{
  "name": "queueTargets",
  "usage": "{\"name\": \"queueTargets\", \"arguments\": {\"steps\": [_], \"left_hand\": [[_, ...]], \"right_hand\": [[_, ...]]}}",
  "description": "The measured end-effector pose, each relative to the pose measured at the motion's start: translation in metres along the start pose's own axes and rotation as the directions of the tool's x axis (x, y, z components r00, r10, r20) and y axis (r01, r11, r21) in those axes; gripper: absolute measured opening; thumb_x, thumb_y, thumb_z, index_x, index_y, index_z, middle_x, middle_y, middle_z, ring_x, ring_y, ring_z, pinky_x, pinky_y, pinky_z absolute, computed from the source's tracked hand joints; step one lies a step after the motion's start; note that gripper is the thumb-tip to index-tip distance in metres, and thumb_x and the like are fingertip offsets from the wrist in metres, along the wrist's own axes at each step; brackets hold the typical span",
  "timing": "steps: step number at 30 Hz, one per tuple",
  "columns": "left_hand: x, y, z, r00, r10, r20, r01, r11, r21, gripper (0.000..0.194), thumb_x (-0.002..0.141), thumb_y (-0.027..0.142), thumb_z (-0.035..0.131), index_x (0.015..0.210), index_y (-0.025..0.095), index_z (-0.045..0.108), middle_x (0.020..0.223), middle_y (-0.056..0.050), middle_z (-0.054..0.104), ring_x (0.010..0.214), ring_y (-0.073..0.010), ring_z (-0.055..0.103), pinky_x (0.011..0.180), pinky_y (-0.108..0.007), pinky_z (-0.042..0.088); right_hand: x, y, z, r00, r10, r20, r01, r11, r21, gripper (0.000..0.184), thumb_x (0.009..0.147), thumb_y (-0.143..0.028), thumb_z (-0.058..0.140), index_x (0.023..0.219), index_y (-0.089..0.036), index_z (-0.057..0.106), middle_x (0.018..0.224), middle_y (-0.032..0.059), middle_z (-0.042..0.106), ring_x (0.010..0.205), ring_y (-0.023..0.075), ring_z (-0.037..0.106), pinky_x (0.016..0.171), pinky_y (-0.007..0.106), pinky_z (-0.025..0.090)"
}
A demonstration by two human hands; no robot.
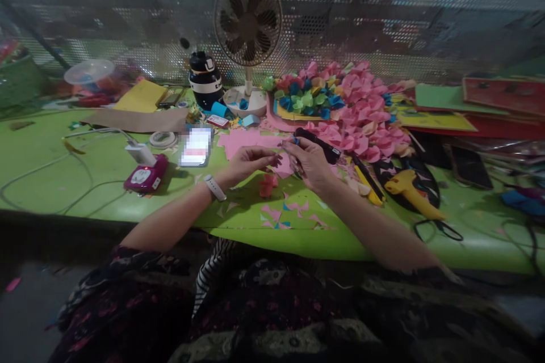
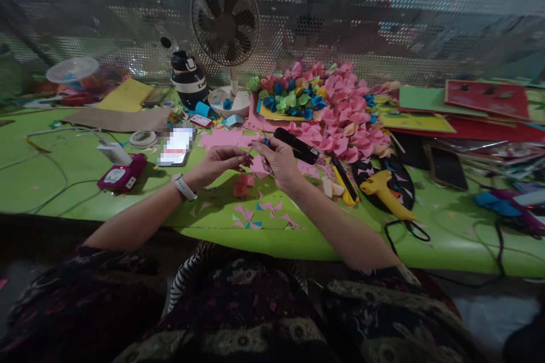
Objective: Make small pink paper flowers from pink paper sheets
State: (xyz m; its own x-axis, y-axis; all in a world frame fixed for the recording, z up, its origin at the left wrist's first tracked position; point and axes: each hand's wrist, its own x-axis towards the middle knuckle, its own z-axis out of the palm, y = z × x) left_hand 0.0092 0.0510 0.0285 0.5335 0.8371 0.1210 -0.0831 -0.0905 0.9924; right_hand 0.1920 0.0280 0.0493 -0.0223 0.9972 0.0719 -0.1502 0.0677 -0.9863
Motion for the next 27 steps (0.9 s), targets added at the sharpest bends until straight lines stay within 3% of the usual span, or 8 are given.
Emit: {"name": "queueTargets", "arguments": {"steps": [3,5,9,11,13,21,27], "left_hand": [[0.002,-0.001,-0.002,0.999,0.0,-0.041,-0.001,0.999,-0.035,0.029,0.079,0.041,0.076,0.093,0.016,0.074,0.094,-0.008,0.076,0.087,-0.016,0.071,0.078,-0.03,0.057],[0.003,-0.002,-0.005,0.996,0.002,-0.092,-0.008,0.997,-0.071,0.03,0.077,0.042,0.078,0.092,0.015,0.074,0.09,-0.007,0.076,0.083,-0.0148,0.071,0.075,-0.028,0.057],[0.006,-0.006,-0.008,0.99,0.015,-0.141,-0.032,0.993,-0.117,0.032,0.074,0.041,0.08,0.093,0.016,0.075,0.088,-0.006,0.076,0.08,-0.0139,0.071,0.073,-0.027,0.056],[0.007,-0.008,-0.009,0.991,0.019,-0.136,-0.036,0.992,-0.121,0.033,0.074,0.041,0.081,0.094,0.016,0.076,0.088,-0.007,0.077,0.08,-0.0144,0.071,0.075,-0.027,0.056],[0.007,-0.009,-0.009,0.991,0.019,-0.132,-0.034,0.993,-0.115,0.033,0.074,0.041,0.081,0.095,0.016,0.077,0.089,-0.008,0.077,0.081,-0.0152,0.071,0.076,-0.028,0.056],[0.007,-0.011,-0.011,0.993,0.021,-0.112,-0.036,0.991,-0.132,0.037,0.071,0.039,0.084,0.099,0.016,0.078,0.098,-0.01,0.077,0.087,-0.018,0.073,0.08,-0.031,0.058],[0.006,-0.01,-0.01,0.993,0.033,-0.114,-0.048,0.99,-0.133,0.036,0.07,0.037,0.085,0.098,0.016,0.078,0.097,-0.01,0.078,0.086,-0.0176,0.073,0.081,-0.032,0.059]], "right_hand": [[0.001,-0.002,-0.005,0.998,-0.061,0.017,0.063,0.988,-0.138,0.045,0.072,-0.061,0.075,0.071,-0.02,0.057,0.048,-0.0079,0.043,0.038,0.0056,0.032,0.038,0.023,0.022],[0.001,-0.003,-0.009,0.984,-0.174,0.043,0.179,0.933,-0.312,0.05,0.082,-0.065,0.064,0.063,-0.02,0.051,0.051,-0.0048,0.044,0.044,0.0081,0.038,0.043,0.024,0.029],[0.0,-0.002,-0.012,0.898,-0.406,0.17,0.413,0.643,-0.645,0.048,0.092,-0.06,0.05,0.066,-0.02,0.056,0.062,0.0024,0.056,0.061,0.015,0.051,0.061,0.029,0.038],[0.0,0.001,-0.011,0.874,-0.42,0.243,0.451,0.519,-0.726,0.047,0.095,-0.057,0.046,0.069,-0.02,0.058,0.068,0.0054,0.061,0.065,0.017,0.053,0.065,0.031,0.038],[0.0,0.004,-0.011,0.867,-0.406,0.288,0.464,0.452,-0.762,0.048,0.097,-0.055,0.04,0.071,-0.02,0.059,0.07,0.0071,0.064,0.066,0.018,0.054,0.066,0.031,0.037],[0.003,0.008,-0.014,0.856,-0.41,0.315,0.481,0.407,-0.776,0.045,0.099,-0.049,0.039,0.077,-0.02,0.065,0.076,0.0089,0.068,0.068,0.0196,0.057,0.066,0.032,0.038],[0.001,0.006,-0.012,0.858,-0.418,0.298,0.484,0.466,-0.74,0.044,0.098,-0.05,0.042,0.073,-0.02,0.062,0.07,0.0076,0.063,0.065,0.0189,0.054,0.066,0.031,0.035]]}}
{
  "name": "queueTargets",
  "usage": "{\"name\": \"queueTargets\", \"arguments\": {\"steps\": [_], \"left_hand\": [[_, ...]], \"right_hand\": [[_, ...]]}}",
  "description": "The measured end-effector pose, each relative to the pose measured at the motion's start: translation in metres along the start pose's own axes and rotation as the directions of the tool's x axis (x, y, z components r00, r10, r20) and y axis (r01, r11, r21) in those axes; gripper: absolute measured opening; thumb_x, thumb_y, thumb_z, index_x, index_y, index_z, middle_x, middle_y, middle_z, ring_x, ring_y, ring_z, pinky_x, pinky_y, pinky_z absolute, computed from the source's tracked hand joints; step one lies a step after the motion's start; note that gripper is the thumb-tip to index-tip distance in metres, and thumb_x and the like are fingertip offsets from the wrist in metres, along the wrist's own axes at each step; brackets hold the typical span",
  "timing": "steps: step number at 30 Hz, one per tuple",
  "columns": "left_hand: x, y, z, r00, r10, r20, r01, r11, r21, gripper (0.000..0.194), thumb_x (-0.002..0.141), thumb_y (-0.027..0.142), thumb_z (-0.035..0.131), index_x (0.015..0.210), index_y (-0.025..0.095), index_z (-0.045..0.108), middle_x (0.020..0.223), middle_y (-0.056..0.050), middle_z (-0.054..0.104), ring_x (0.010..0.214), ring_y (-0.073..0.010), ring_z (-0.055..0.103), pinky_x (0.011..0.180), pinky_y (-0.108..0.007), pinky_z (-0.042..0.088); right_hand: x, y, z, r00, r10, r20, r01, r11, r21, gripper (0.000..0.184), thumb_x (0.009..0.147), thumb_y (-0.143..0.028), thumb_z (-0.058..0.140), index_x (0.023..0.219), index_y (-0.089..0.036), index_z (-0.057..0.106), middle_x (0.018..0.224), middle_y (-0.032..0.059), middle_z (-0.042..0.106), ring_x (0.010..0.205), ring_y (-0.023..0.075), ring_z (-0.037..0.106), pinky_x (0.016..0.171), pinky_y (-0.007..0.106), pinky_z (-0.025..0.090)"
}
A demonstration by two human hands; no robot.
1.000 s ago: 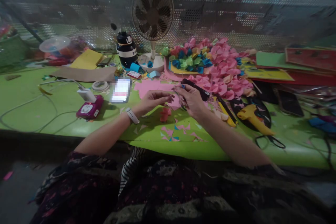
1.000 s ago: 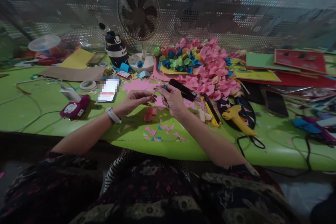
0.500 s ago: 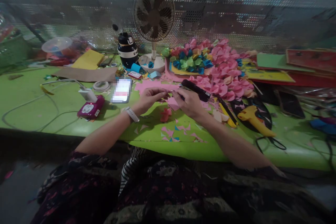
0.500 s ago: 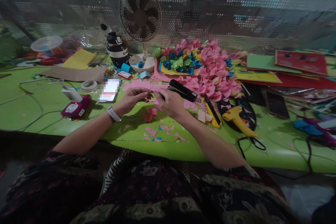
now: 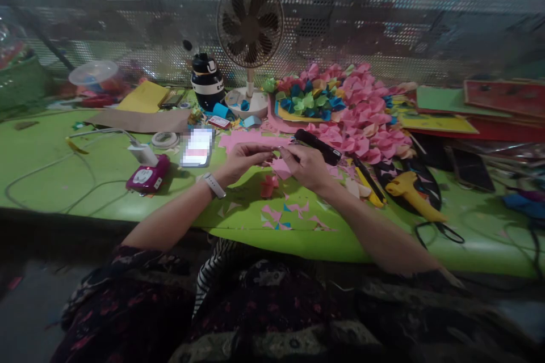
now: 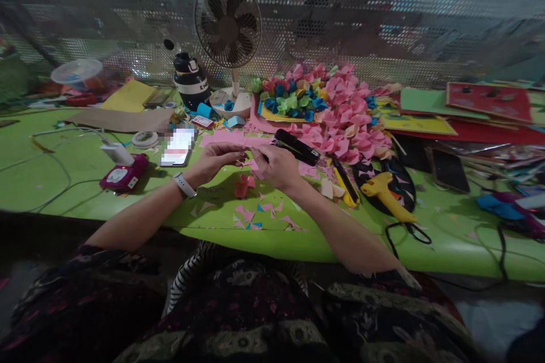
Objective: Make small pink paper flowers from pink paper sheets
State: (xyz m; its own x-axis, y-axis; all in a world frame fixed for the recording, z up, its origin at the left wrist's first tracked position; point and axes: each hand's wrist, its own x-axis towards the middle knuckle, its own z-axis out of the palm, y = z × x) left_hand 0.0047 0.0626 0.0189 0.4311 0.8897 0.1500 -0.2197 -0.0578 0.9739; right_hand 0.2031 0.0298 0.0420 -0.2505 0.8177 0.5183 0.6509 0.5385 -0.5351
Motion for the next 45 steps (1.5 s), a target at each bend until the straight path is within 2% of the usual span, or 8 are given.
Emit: {"name": "queueTargets", "arguments": {"steps": [4,16,25,31,38,45], "left_hand": [[0.0001,0.0004,0.0013,1.0,0.001,-0.004,-0.001,1.0,-0.016,0.034,0.07,0.038,0.085,0.095,0.016,0.079,0.092,-0.009,0.078,0.081,-0.0157,0.072,0.079,-0.03,0.059],[-0.0006,0.0011,0.0023,1.0,-0.012,-0.027,0.013,1.0,0.022,0.038,0.065,0.042,0.087,0.091,0.015,0.079,0.089,-0.009,0.078,0.077,-0.0159,0.072,0.077,-0.032,0.06],[-0.0016,0.0037,0.0045,0.994,0.08,-0.078,-0.07,0.99,0.124,0.036,0.064,0.046,0.087,0.081,0.015,0.079,0.081,-0.008,0.077,0.069,-0.0155,0.07,0.071,-0.031,0.059],[-0.0028,0.0035,0.0047,0.989,0.133,-0.071,-0.117,0.975,0.191,0.035,0.067,0.047,0.085,0.083,0.016,0.08,0.08,-0.008,0.077,0.069,-0.015,0.07,0.07,-0.029,0.058],[-0.0035,0.0056,0.0078,0.985,0.155,-0.074,-0.139,0.973,0.184,0.032,0.069,0.046,0.084,0.081,0.017,0.08,0.078,-0.007,0.076,0.067,-0.0135,0.069,0.068,-0.028,0.058],[-0.0021,0.001,0.0051,0.984,0.174,-0.045,-0.162,0.967,0.198,0.035,0.07,0.048,0.083,0.079,0.015,0.077,0.075,-0.007,0.075,0.068,-0.0136,0.068,0.066,-0.026,0.056]], "right_hand": [[0.0005,-0.0012,0.0,0.999,0.023,0.025,-0.024,0.999,0.031,0.048,0.097,-0.056,0.041,0.071,-0.021,0.061,0.066,0.0059,0.061,0.063,0.0183,0.052,0.065,0.031,0.035],[0.0003,-0.0008,-0.001,0.999,0.001,0.033,-0.002,1.0,0.015,0.045,0.098,-0.052,0.04,0.068,-0.021,0.056,0.063,0.0048,0.058,0.06,0.0176,0.05,0.063,0.031,0.034],[-0.0008,-0.0045,-0.0013,0.997,0.002,0.08,-0.004,1.0,0.029,0.043,0.097,-0.048,0.043,0.066,-0.02,0.056,0.065,0.0048,0.06,0.059,0.0157,0.048,0.061,0.031,0.033],[-0.0014,-0.0018,-0.0004,0.996,-0.009,0.087,0.005,0.999,0.039,0.043,0.097,-0.047,0.042,0.068,-0.02,0.059,0.067,0.005,0.061,0.062,0.0162,0.051,0.062,0.03,0.034],[-0.0002,-0.0028,-0.0019,0.995,-0.006,0.099,-0.003,0.996,0.09,0.041,0.096,-0.045,0.046,0.065,-0.02,0.056,0.064,0.0039,0.058,0.058,0.0153,0.046,0.06,0.03,0.033],[0.0008,-0.0025,-0.005,0.988,0.011,0.153,-0.031,0.991,0.131,0.035,0.093,-0.042,0.049,0.068,-0.019,0.06,0.066,0.0046,0.061,0.061,0.0161,0.05,0.061,0.03,0.034]]}}
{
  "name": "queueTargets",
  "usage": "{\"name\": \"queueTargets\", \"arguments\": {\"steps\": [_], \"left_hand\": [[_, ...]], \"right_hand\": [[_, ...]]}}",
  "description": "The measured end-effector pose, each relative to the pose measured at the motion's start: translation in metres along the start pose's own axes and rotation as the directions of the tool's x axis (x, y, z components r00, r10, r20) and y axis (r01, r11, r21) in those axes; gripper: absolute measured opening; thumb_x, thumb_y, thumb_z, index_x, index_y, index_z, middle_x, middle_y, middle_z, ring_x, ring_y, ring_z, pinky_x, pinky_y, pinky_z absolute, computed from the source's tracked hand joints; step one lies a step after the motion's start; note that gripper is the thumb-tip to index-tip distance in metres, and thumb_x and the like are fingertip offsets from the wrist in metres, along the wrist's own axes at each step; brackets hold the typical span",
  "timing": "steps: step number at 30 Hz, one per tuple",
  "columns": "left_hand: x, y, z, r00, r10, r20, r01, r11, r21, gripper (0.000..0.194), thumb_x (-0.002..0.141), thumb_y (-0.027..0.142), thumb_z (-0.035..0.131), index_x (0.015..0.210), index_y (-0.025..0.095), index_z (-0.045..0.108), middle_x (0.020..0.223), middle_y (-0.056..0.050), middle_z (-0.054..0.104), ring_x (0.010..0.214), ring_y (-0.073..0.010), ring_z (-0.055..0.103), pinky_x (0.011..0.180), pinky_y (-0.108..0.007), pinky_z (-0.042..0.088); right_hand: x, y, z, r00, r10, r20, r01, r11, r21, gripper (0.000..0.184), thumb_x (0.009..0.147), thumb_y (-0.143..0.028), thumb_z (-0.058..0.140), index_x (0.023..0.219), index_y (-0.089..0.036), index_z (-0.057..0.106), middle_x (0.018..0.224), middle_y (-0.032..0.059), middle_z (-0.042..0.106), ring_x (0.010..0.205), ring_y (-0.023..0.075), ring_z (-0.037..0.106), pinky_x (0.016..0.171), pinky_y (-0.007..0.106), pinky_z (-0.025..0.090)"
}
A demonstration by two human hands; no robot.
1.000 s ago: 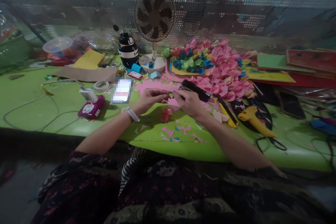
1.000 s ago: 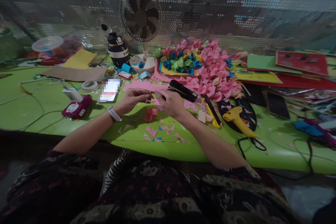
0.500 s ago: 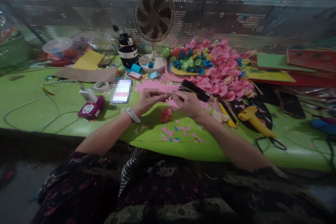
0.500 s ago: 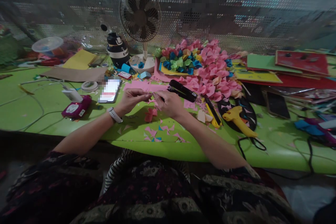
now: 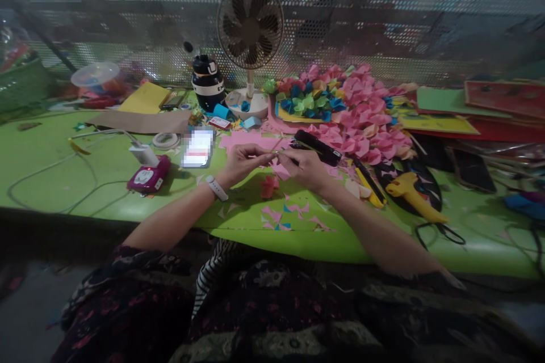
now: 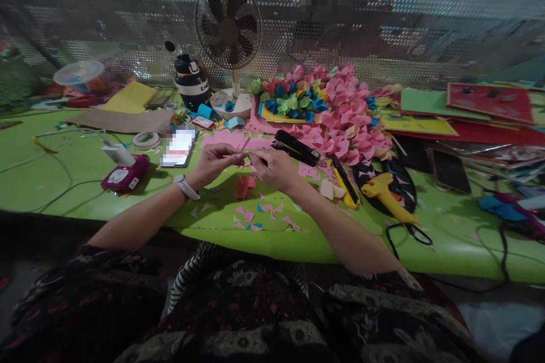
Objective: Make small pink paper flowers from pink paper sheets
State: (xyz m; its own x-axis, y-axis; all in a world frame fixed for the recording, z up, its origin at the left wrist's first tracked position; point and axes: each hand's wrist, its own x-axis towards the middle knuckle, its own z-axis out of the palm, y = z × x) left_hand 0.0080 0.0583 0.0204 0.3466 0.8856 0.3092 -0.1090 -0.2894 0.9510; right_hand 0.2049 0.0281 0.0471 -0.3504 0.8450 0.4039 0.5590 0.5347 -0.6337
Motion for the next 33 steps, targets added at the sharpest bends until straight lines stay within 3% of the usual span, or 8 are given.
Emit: {"name": "queueTargets", "arguments": {"steps": [6,13,22,24,26,28,30,33], "left_hand": [[0.0,0.001,0.003,0.997,0.065,-0.049,-0.063,0.997,0.032,0.034,0.068,0.047,0.085,0.075,0.015,0.076,0.07,-0.005,0.073,0.062,-0.0115,0.063,0.058,-0.024,0.051],[0.0,0.0,0.003,0.999,0.01,-0.051,-0.01,1.0,0.003,0.037,0.065,0.05,0.086,0.076,0.015,0.076,0.075,-0.006,0.074,0.067,-0.0142,0.066,0.062,-0.026,0.053],[-0.001,-0.005,0.003,1.0,0.017,0.003,-0.017,0.996,-0.085,0.029,0.07,0.043,0.085,0.077,0.016,0.076,0.076,-0.005,0.074,0.067,-0.0126,0.066,0.063,-0.025,0.052],[0.0,-0.003,0.004,0.999,0.016,-0.048,-0.021,0.995,-0.099,0.032,0.068,0.045,0.086,0.073,0.016,0.073,0.07,-0.003,0.071,0.062,-0.0111,0.063,0.061,-0.024,0.05],[0.001,-0.001,0.004,0.992,0.021,-0.126,-0.035,0.993,-0.111,0.035,0.067,0.046,0.086,0.066,0.015,0.069,0.063,-0.001,0.067,0.058,-0.009,0.059,0.059,-0.023,0.048],[0.002,0.001,0.004,0.982,0.017,-0.186,-0.04,0.992,-0.117,0.039,0.066,0.047,0.087,0.061,0.015,0.065,0.058,0.001,0.063,0.055,-0.0074,0.055,0.058,-0.022,0.046],[0.003,0.003,0.004,0.978,0.012,-0.208,-0.036,0.993,-0.113,0.041,0.065,0.048,0.087,0.06,0.015,0.063,0.058,0.001,0.062,0.054,-0.0072,0.054,0.057,-0.021,0.045],[0.002,0.003,0.004,0.978,0.022,-0.209,-0.041,0.995,-0.088,0.037,0.065,0.047,0.087,0.066,0.015,0.069,0.063,-0.001,0.066,0.059,-0.009,0.058,0.06,-0.023,0.048]], "right_hand": [[0.001,0.004,-0.001,0.995,0.041,0.095,-0.046,0.997,0.054,0.039,0.092,-0.043,0.047,0.064,-0.019,0.058,0.059,0.0011,0.055,0.056,0.0134,0.046,0.057,0.028,0.031],[0.004,0.001,-0.003,0.975,0.126,0.182,-0.137,0.989,0.049,0.037,0.093,-0.038,0.045,0.067,-0.017,0.061,0.06,0.0006,0.056,0.058,0.0129,0.048,0.058,0.026,0.032],[0.005,-0.008,-0.007,0.876,0.288,0.387,-0.393,0.891,0.227,0.04,0.097,-0.038,0.042,0.069,-0.017,0.061,0.052,-0.0023,0.049,0.044,0.0093,0.041,0.046,0.024,0.032],[0.004,-0.005,-0.002,0.897,0.262,0.356,-0.377,0.875,0.306,0.04,0.097,-0.045,0.044,0.076,-0.017,0.062,0.056,-0.002,0.052,0.045,0.0092,0.043,0.046,0.023,0.035],[0.002,-0.002,0.005,0.946,0.217,0.242,-0.296,0.884,0.362,0.037,0.094,-0.052,0.051,0.088,-0.017,0.063,0.065,-0.0004,0.059,0.051,0.0106,0.05,0.05,0.024,0.041],[0.0,-0.001,0.01,0.986,0.146,0.08,-0.164,0.93,0.33,0.034,0.089,-0.05,0.061,0.099,-0.018,0.064,0.082,0.0036,0.067,0.066,0.0138,0.059,0.062,0.027,0.048],[-0.001,0.0,0.014,0.997,0.074,-0.029,-0.064,0.966,0.25,0.03,0.088,-0.044,0.065,0.103,-0.018,0.066,0.093,0.0058,0.069,0.076,0.0161,0.062,0.07,0.029,0.05],[-0.001,0.002,0.016,0.998,0.053,-0.016,-0.048,0.974,0.221,0.027,0.093,-0.042,0.058,0.103,-0.019,0.068,0.08,0.003,0.068,0.067,0.0158,0.061,0.065,0.03,0.049]]}}
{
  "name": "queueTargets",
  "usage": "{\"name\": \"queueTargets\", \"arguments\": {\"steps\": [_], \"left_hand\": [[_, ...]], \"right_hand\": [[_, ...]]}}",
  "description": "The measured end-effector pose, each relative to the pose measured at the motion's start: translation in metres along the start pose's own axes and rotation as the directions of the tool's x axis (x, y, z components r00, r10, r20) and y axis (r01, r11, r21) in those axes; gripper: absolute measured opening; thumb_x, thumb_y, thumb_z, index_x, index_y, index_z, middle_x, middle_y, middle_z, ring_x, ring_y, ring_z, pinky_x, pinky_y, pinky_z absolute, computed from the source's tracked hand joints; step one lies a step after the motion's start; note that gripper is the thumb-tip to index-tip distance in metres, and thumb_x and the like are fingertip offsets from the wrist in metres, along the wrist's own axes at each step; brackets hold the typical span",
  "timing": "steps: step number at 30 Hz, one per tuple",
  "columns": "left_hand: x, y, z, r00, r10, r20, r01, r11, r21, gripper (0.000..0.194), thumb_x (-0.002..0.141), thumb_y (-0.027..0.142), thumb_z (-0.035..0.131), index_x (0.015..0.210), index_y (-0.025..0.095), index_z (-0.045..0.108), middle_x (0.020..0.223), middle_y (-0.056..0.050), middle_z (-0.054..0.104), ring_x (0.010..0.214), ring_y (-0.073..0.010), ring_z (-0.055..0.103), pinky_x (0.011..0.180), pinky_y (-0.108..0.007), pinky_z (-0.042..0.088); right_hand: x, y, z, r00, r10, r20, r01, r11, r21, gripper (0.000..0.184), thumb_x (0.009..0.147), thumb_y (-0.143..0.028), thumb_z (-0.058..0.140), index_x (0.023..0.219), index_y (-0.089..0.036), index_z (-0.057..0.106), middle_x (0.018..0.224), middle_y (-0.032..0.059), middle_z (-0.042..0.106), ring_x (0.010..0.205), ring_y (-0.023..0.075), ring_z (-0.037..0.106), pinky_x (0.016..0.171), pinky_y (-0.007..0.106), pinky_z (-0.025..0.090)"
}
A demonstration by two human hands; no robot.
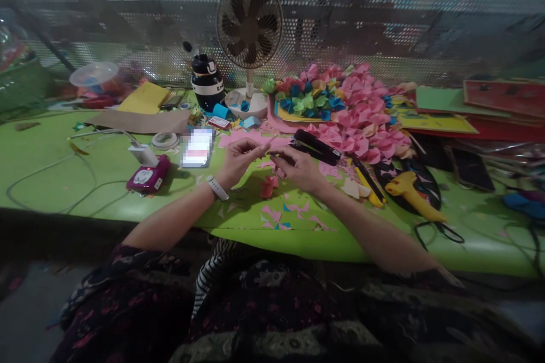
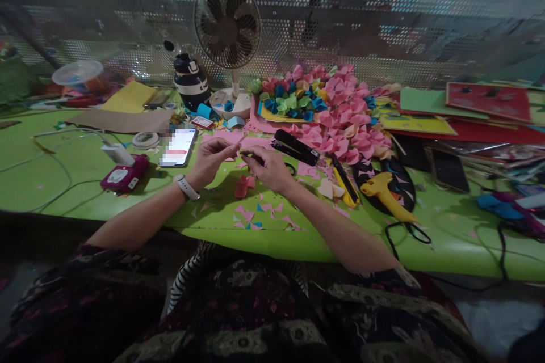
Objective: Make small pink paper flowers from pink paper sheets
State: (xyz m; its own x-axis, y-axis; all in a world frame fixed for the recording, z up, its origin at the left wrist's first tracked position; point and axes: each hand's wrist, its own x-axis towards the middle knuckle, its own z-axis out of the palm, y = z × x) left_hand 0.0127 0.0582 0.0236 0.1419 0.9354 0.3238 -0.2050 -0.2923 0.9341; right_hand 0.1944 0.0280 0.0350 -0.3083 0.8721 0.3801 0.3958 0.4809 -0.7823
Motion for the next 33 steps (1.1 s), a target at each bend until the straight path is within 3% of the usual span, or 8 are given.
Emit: {"name": "queueTargets", "arguments": {"steps": [6,11,14,17,19,21,29,33], "left_hand": [[0.0,-0.003,0.0,1.0,-0.002,0.018,0.002,1.0,-0.015,0.034,0.064,0.047,0.087,0.074,0.017,0.075,0.07,-0.003,0.071,0.065,-0.0121,0.063,0.066,-0.027,0.054],[0.002,-0.005,-0.002,0.996,-0.051,0.067,0.057,0.995,-0.084,0.032,0.064,0.044,0.088,0.077,0.018,0.077,0.072,-0.003,0.072,0.065,-0.0115,0.064,0.067,-0.027,0.055],[0.002,-0.005,-0.003,0.994,-0.073,0.082,0.084,0.988,-0.13,0.03,0.06,0.042,0.09,0.07,0.018,0.075,0.069,-0.001,0.071,0.063,-0.0106,0.063,0.066,-0.026,0.053],[0.002,-0.003,-0.002,0.998,-0.061,0.029,0.064,0.991,-0.119,0.034,0.058,0.043,0.091,0.061,0.017,0.069,0.061,0.001,0.067,0.058,-0.0089,0.059,0.061,-0.024,0.05],[0.001,0.0,-0.001,0.999,-0.052,0.005,0.053,0.995,-0.082,0.036,0.057,0.044,0.091,0.06,0.017,0.067,0.059,0.001,0.065,0.057,-0.0085,0.057,0.059,-0.023,0.049],[0.0,0.001,0.0,0.999,-0.045,0.006,0.045,0.997,-0.058,0.037,0.058,0.046,0.09,0.062,0.017,0.068,0.061,0.0,0.066,0.058,-0.0089,0.057,0.06,-0.023,0.049],[0.001,0.0,0.0,0.995,-0.055,0.078,0.06,0.996,-0.064,0.038,0.063,0.051,0.087,0.071,0.017,0.073,0.065,-0.001,0.068,0.061,-0.0106,0.06,0.063,-0.026,0.051],[-0.001,0.001,0.001,0.999,-0.022,0.032,0.024,0.999,-0.047,0.039,0.065,0.05,0.086,0.063,0.015,0.068,0.061,0.0,0.064,0.056,-0.0087,0.055,0.058,-0.024,0.046]], "right_hand": [[0.003,0.0,-0.006,0.999,0.02,0.027,-0.02,1.0,0.013,0.032,0.094,-0.048,0.056,0.102,-0.02,0.07,0.073,0.0026,0.065,0.063,0.0154,0.059,0.058,0.028,0.048],[0.005,-0.001,-0.014,0.979,0.063,0.194,-0.084,0.991,0.1,0.04,0.093,-0.055,0.052,0.084,-0.018,0.065,0.061,-0.0006,0.058,0.051,0.0114,0.052,0.05,0.025,0.044],[0.005,-0.001,-0.014,0.96,0.082,0.267,-0.133,0.975,0.179,0.04,0.092,-0.056,0.054,0.087,-0.018,0.064,0.062,-0.0018,0.057,0.05,0.01,0.052,0.049,0.024,0.044],[0.003,-0.003,-0.007,0.987,0.048,0.151,-0.077,0.978,0.192,0.037,0.089,-0.052,0.062,0.104,-0.018,0.065,0.078,0.0012,0.065,0.059,0.0111,0.058,0.055,0.025,0.049],[0.002,-0.002,-0.002,0.999,0.018,0.041,-0.025,0.985,0.171,0.035,0.088,-0.05,0.063,0.104,-0.018,0.064,0.084,0.0023,0.066,0.061,0.0113,0.059,0.058,0.026,0.05],[0.001,-0.001,0.001,1.0,0.014,0.001,-0.014,0.985,0.172,0.034,0.09,-0.052,0.06,0.099,-0.019,0.064,0.079,0.001,0.064,0.058,0.011,0.057,0.056,0.026,0.05],[0.005,0.001,-0.006,0.986,0.092,0.139,-0.127,0.955,0.268,0.039,0.085,-0.06,0.063,0.09,-0.02,0.061,0.064,-0.0032,0.056,0.05,0.0096,0.049,0.047,0.025,0.044],[0.002,-0.001,-0.002,0.995,0.06,0.086,-0.079,0.967,0.244,0.036,0.083,-0.054,0.069,0.093,-0.019,0.063,0.077,0.0007,0.064,0.059,0.011,0.056,0.055,0.026,0.049]]}}
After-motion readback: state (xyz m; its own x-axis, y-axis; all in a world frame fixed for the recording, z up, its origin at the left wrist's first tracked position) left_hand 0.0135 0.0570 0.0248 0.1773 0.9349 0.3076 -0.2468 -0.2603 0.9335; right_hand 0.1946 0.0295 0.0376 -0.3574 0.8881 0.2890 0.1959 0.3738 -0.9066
